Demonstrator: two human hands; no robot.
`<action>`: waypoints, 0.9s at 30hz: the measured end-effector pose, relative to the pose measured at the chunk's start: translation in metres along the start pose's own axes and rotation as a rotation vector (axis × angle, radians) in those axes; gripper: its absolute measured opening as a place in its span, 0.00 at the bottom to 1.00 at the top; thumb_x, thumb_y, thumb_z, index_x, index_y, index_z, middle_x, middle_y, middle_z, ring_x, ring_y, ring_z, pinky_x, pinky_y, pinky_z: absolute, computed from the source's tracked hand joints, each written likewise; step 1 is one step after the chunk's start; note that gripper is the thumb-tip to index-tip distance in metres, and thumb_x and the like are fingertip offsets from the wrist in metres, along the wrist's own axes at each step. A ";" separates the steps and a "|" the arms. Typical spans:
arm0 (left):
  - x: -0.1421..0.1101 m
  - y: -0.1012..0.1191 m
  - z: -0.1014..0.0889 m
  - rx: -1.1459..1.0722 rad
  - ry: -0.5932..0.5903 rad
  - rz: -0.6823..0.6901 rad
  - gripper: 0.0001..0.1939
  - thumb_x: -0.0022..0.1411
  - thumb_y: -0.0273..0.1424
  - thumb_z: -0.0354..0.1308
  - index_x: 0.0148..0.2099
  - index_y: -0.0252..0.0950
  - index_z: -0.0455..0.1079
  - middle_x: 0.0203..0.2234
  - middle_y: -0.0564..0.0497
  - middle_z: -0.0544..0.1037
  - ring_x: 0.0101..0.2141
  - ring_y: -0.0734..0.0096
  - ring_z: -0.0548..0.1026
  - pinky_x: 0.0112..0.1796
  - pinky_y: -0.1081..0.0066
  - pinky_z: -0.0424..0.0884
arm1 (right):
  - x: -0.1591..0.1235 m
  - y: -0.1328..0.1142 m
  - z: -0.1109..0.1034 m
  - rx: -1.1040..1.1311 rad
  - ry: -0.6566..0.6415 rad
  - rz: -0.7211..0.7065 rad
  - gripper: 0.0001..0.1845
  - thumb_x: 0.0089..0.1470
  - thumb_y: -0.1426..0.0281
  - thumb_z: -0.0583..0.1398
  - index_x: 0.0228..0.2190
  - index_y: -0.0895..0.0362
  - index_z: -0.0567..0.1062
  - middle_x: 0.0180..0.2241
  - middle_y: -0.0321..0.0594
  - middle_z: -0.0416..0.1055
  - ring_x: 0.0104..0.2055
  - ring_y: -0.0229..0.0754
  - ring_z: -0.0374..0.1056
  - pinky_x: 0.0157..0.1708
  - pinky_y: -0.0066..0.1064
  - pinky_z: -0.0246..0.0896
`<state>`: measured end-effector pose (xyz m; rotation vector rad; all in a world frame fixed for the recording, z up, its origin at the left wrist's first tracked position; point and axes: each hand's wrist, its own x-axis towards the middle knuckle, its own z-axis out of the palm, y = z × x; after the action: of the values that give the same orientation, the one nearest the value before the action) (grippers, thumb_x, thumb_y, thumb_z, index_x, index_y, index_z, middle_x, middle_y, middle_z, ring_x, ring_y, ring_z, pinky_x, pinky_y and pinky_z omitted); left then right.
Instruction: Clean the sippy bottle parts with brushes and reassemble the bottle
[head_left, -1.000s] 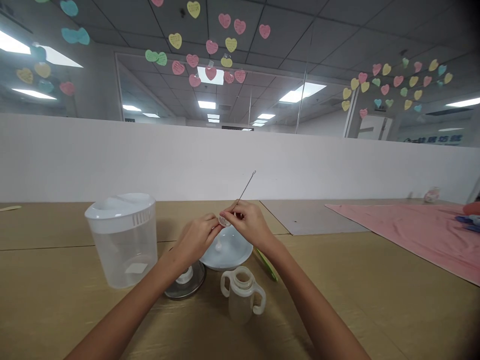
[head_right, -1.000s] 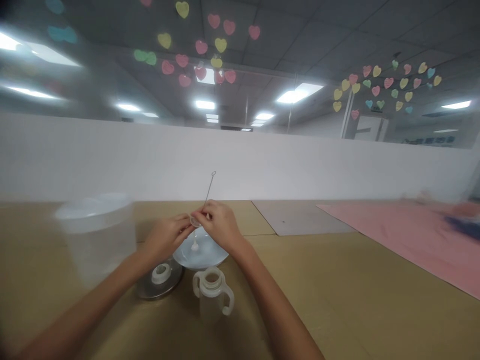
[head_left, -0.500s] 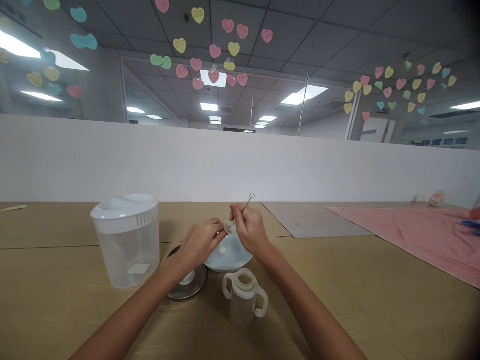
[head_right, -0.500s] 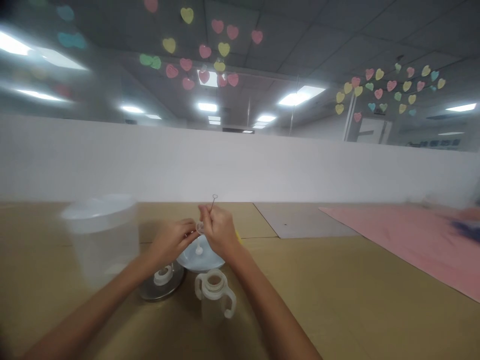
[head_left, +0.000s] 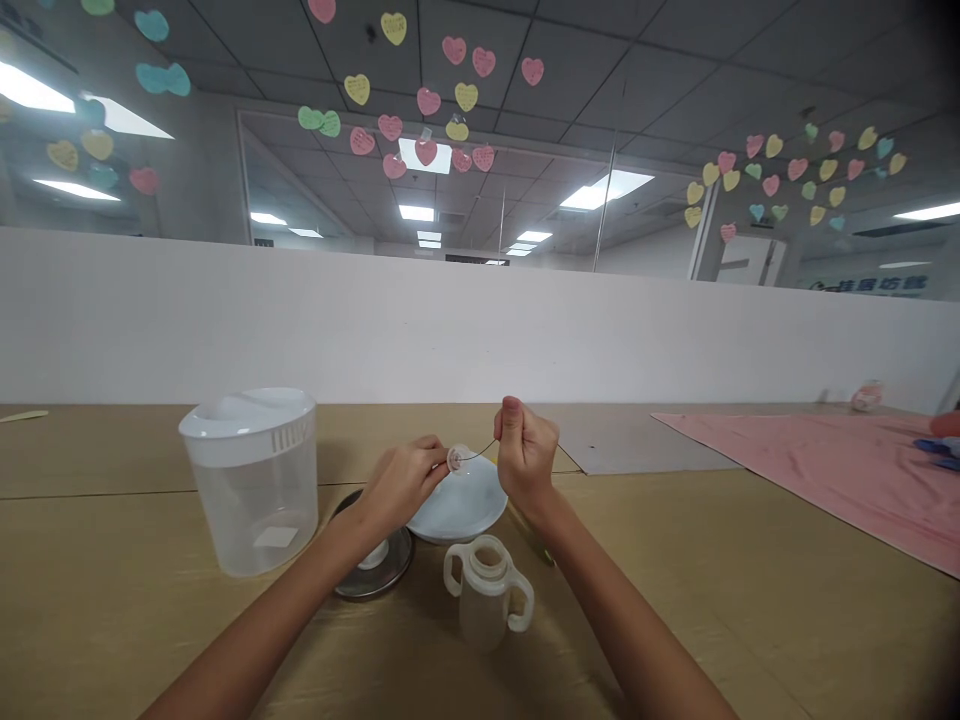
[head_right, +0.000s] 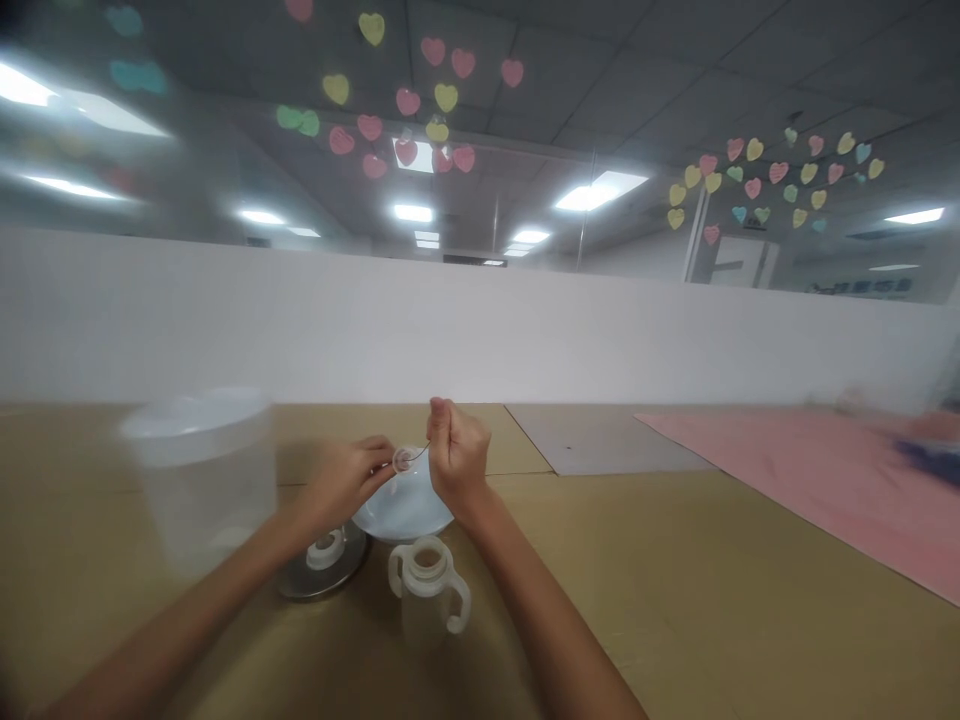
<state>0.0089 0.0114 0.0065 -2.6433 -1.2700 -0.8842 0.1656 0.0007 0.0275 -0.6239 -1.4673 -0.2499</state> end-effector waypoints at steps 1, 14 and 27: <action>0.000 0.001 0.000 -0.007 -0.007 -0.001 0.16 0.64 0.34 0.43 0.33 0.37 0.71 0.29 0.52 0.72 0.27 0.73 0.68 0.28 0.74 0.57 | -0.002 0.002 0.002 -0.018 0.020 -0.024 0.22 0.61 0.69 0.45 0.15 0.56 0.57 0.13 0.32 0.54 0.16 0.31 0.50 0.19 0.27 0.45; 0.000 0.016 -0.005 -0.184 0.026 -0.010 0.16 0.63 0.34 0.46 0.27 0.35 0.70 0.26 0.51 0.72 0.29 0.73 0.69 0.30 0.75 0.60 | -0.023 0.024 0.023 -0.078 -0.110 -0.128 0.20 0.60 0.72 0.46 0.17 0.56 0.61 0.14 0.33 0.58 0.17 0.32 0.55 0.21 0.26 0.48; 0.002 0.001 0.001 -0.190 0.121 0.015 0.14 0.63 0.34 0.47 0.31 0.36 0.71 0.27 0.51 0.72 0.29 0.73 0.69 0.30 0.75 0.61 | -0.012 0.014 0.014 0.031 -0.192 -0.022 0.16 0.56 0.70 0.52 0.18 0.57 0.61 0.16 0.31 0.55 0.19 0.32 0.51 0.21 0.26 0.46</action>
<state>0.0115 0.0123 0.0067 -2.6859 -1.1915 -1.1982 0.1592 0.0173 0.0126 -0.6198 -1.6604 -0.1879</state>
